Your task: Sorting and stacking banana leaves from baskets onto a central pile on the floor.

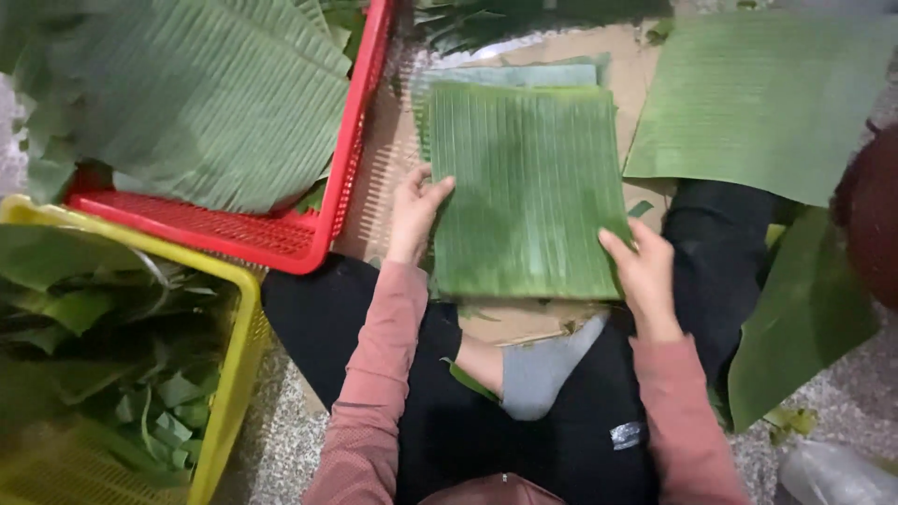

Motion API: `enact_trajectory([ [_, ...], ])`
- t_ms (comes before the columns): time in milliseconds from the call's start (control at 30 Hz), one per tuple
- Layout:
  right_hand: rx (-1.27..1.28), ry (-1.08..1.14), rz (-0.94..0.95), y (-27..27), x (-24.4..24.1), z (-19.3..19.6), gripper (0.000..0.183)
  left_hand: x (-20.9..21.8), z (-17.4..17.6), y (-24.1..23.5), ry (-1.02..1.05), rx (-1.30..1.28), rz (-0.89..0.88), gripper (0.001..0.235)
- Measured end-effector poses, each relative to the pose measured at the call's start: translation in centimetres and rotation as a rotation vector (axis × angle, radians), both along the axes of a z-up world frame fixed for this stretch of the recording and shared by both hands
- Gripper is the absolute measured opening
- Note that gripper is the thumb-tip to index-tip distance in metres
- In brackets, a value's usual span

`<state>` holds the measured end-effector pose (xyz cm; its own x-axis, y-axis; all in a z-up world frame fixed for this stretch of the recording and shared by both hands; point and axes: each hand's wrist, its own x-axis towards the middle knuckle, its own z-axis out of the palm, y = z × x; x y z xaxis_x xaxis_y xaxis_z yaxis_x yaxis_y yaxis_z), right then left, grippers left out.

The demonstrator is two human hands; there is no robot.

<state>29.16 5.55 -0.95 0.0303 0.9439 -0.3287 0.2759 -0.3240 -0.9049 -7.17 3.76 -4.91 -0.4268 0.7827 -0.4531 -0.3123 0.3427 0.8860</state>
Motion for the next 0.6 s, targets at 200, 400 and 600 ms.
enact_trajectory([
  [200, -0.040, 0.049, 0.014, 4.5, -1.7, -6.3, 0.018, 0.5, -0.5, -0.1, 0.739, -0.486, -0.345, 0.035],
  [400, -0.081, 0.020, 0.030, 4.1, -1.8, -5.0, 0.013, 0.6, 0.0, -0.5, 0.930, -0.679, -0.605, 0.048],
  [600, -0.054, -0.178, 0.072, 3.9, -1.6, -4.9, 0.016, 3.7, 6.8, 0.5, 1.093, -0.517, -0.518, 0.071],
])
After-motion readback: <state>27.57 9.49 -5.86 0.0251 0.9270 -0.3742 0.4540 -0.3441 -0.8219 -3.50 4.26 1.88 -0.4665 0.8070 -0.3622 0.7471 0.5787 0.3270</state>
